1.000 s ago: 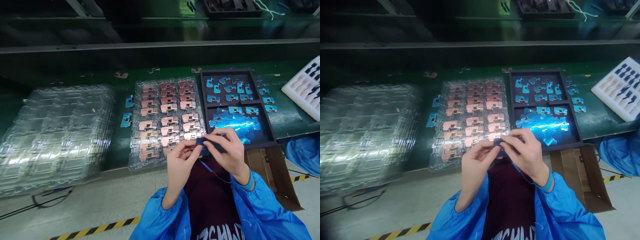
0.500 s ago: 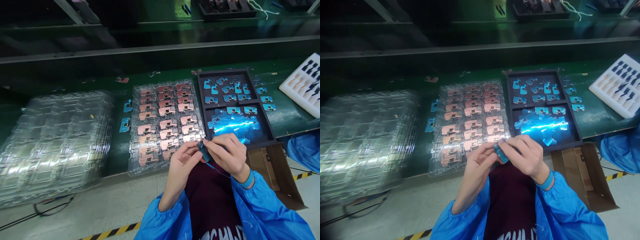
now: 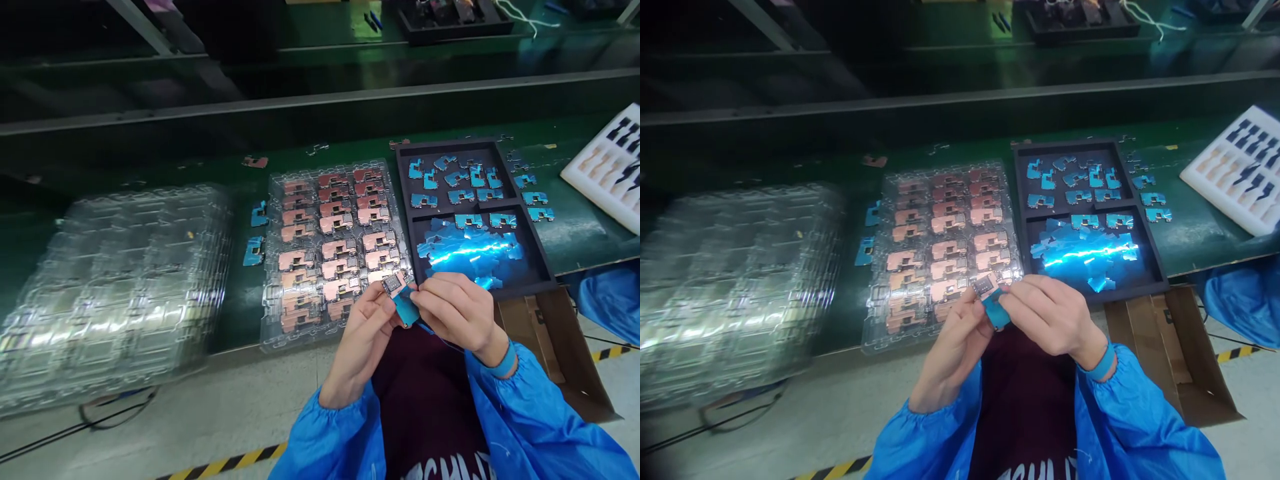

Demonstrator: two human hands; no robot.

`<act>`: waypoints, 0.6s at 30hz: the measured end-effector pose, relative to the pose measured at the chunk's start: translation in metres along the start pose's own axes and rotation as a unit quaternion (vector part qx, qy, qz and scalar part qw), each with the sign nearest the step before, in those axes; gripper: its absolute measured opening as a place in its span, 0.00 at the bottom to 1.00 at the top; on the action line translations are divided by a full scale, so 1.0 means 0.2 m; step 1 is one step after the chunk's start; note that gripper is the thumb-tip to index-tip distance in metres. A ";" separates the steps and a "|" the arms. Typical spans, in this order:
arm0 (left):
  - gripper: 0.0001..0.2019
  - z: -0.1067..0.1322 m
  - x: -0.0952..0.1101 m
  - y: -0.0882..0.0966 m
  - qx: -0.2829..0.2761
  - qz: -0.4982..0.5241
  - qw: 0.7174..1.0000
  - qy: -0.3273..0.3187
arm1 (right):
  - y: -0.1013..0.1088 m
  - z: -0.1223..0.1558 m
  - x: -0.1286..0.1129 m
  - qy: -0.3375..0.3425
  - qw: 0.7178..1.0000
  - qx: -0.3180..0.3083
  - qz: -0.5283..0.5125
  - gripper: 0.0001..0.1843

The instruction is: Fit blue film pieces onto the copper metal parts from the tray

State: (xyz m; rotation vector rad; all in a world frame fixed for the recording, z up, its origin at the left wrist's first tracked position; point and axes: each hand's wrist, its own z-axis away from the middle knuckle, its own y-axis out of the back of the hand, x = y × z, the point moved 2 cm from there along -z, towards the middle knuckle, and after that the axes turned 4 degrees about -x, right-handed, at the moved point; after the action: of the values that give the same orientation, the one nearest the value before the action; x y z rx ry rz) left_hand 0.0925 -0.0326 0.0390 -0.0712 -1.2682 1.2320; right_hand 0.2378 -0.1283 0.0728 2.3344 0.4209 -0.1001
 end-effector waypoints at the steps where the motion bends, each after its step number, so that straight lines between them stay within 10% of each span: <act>1: 0.23 0.00 0.00 0.00 0.001 0.004 1.000 0.003 | 0.00 0.00 0.00 -0.002 1.000 0.006 -0.009 0.06; 10: 0.21 -0.02 0.02 0.01 0.044 0.025 0.999 -0.015 | 0.07 0.05 -0.01 0.006 0.998 -0.001 -0.063 0.07; 18: 0.16 -0.05 0.02 0.01 0.094 0.042 0.994 -0.035 | 0.10 0.22 0.03 -0.121 0.986 0.108 -0.039 0.16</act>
State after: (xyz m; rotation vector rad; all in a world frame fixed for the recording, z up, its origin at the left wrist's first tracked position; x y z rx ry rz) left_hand 0.0986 -0.0232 0.0358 0.0576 -1.2135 1.4323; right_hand 0.2533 -0.1706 0.0545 2.4776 0.3961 -0.4832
